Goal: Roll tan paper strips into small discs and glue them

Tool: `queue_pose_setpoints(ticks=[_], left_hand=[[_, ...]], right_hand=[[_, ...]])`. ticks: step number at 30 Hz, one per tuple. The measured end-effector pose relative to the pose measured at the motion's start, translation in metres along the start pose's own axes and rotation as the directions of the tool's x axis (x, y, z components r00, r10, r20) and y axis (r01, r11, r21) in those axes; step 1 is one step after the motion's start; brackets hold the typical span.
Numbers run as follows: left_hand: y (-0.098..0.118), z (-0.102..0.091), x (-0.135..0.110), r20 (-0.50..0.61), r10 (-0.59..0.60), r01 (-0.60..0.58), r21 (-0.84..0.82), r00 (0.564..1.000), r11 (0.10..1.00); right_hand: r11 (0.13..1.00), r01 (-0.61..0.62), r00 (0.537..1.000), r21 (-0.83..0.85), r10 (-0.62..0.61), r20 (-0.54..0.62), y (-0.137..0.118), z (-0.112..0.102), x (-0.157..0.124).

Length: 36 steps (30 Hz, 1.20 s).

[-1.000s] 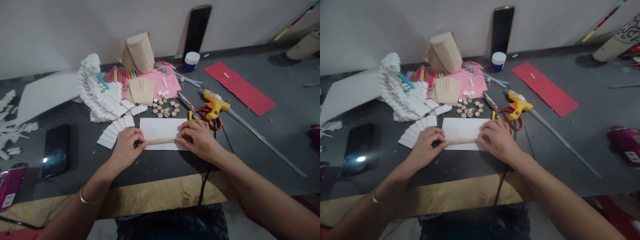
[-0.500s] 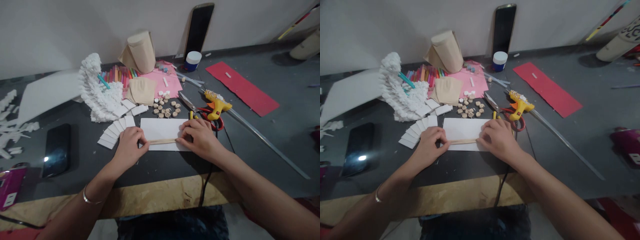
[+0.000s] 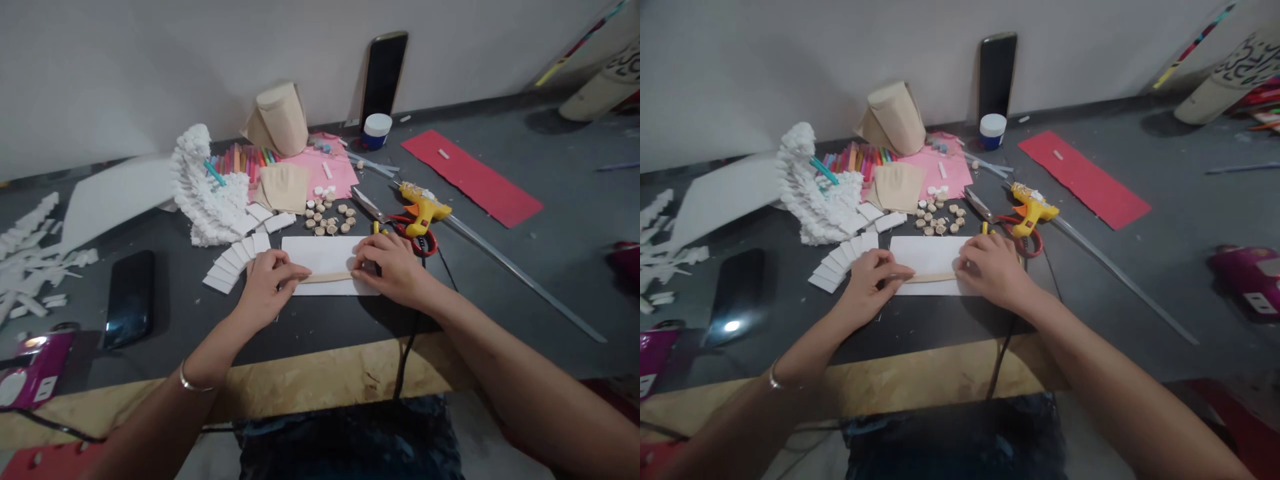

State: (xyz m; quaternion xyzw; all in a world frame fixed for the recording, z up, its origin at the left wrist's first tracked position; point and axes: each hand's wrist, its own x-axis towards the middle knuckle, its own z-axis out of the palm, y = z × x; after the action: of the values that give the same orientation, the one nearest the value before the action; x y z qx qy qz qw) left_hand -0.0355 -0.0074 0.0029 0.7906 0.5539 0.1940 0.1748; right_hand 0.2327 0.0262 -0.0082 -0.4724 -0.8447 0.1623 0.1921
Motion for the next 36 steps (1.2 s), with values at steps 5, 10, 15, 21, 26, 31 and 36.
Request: queue_pose_setpoints(ticks=[5, 10, 15, 21, 26, 31, 36], left_hand=[[0.003, -0.001, -0.002, 0.010, 0.095, -0.095, 0.172, 0.995, 0.980], [0.014, -0.004, -0.008, 0.074, 0.269, -0.275, 0.428, 0.960, 0.861], [0.042, 0.000, -0.014, 0.237, 0.246, -0.336, 0.504, 0.940, 0.796], [0.067, 0.010, -0.018, 0.209, 0.141, -0.239, 0.585, 0.968, 0.775], [0.073, 0.015, -0.020, 0.173, 0.098, -0.186, 0.624, 0.980, 0.759], [0.072, 0.015, -0.020, 0.173, 0.099, -0.189, 0.642, 0.980, 0.743], [0.072, 0.014, -0.019, 0.169, 0.100, -0.185, 0.627, 0.980, 0.757]], right_hand=[[0.992, 0.127, 0.991, -0.024, -0.128, -0.049, 0.000, 0.001, -0.002], [0.955, 0.233, 0.971, -0.185, -0.240, -0.013, -0.012, -0.004, -0.007], [0.901, 0.291, 0.953, -0.321, -0.303, 0.014, -0.021, -0.008, -0.014], [0.928, 0.237, 0.966, -0.287, -0.256, -0.033, -0.018, -0.006, -0.015], [0.976, 0.178, 0.981, -0.125, -0.187, -0.060, 0.001, -0.006, -0.011], [0.977, 0.204, 0.968, -0.057, -0.210, -0.135, 0.002, -0.021, -0.008], [0.920, 0.373, 0.921, -0.124, -0.383, -0.069, -0.040, -0.011, -0.025]])
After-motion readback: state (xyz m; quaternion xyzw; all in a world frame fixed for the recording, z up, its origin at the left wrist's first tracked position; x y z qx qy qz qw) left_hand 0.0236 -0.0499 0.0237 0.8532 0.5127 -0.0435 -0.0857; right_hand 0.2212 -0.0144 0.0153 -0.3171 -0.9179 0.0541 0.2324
